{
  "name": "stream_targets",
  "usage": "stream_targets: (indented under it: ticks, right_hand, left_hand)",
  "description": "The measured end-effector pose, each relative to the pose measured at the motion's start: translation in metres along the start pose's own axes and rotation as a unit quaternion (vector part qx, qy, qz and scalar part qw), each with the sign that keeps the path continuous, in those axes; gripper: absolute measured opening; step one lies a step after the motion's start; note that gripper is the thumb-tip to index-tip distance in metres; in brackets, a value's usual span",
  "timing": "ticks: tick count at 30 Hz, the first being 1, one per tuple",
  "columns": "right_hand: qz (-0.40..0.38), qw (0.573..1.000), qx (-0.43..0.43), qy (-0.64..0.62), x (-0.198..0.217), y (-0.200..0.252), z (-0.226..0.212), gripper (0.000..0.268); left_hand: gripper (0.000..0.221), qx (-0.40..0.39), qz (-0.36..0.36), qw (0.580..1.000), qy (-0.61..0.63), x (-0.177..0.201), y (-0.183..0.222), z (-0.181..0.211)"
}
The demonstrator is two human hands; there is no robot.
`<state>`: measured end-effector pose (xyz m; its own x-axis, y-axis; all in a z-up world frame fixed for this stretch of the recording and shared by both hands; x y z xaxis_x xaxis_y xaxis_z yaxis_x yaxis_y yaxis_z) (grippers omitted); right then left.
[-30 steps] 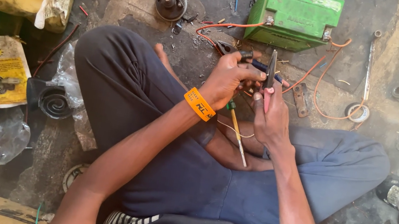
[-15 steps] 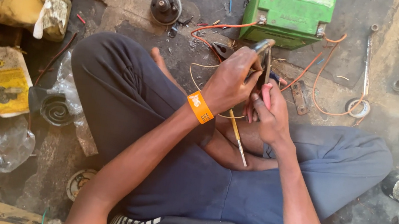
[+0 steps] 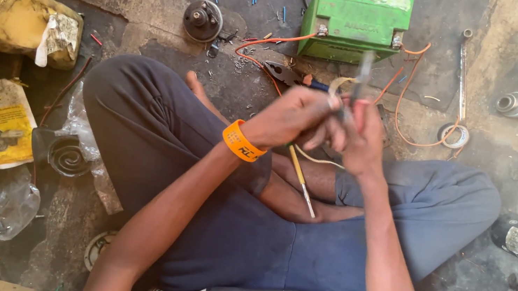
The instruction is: The person sits on the floor and uses pliers and a screwdriver to strip and twist wires connected to a green battery. They repeatedly strip insulation from wire ends and twist the exposed strands together.
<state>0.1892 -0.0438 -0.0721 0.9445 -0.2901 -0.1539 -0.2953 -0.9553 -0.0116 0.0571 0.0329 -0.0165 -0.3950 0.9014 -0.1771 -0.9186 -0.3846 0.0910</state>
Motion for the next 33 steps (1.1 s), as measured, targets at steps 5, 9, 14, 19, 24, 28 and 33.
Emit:
stream_targets:
  ticks: [5,9,14,19,24,28,33]
  right_hand:
    - [-0.053,0.973,-0.212,-0.076,-0.042,0.011,0.017,0.012]
    - [-0.058,0.974,-0.193,-0.104,-0.063,0.003,-0.007,0.009]
    - [-0.005,0.968,-0.205,-0.145,-0.064,0.009,-0.011,0.005]
    - [0.054,0.996,-0.076,-0.008,-0.055,0.015,-0.031,0.014]
    - [0.067,0.991,-0.083,0.074,-0.052,0.017,-0.039,0.029]
    - [0.053,0.991,-0.021,0.119,-0.056,0.012,-0.053,0.043]
    - [0.032,0.994,0.020,0.098,-0.059,0.011,-0.068,0.055]
  left_hand:
    - [0.044,-0.093,0.230,0.964,0.097,0.045,-0.001,0.012]
    - [0.047,-0.056,0.359,0.926,-0.101,0.062,0.004,0.012]
    - [0.033,-0.045,0.393,0.775,-0.493,0.035,0.005,0.028]
    - [0.024,0.005,0.326,0.753,-0.572,0.007,-0.004,0.033]
    - [0.028,0.094,0.254,0.742,-0.614,0.003,-0.004,0.030]
    - [0.027,0.052,0.298,0.774,-0.557,0.010,0.000,0.035]
    - [0.029,-0.004,0.399,0.881,-0.255,0.048,-0.001,0.015]
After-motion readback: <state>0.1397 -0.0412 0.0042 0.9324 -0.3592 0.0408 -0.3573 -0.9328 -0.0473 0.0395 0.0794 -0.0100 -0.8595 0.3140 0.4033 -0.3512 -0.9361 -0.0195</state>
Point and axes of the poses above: each hand's wrist, its own y-axis away from the middle knuckle, its own x-axis out of the back of the hand, z = x × y, the point moved 7 cm from there along -y, towards the middle knuckle, and after that the axes turned 15 degrees about -y, right-handed, at the moved point
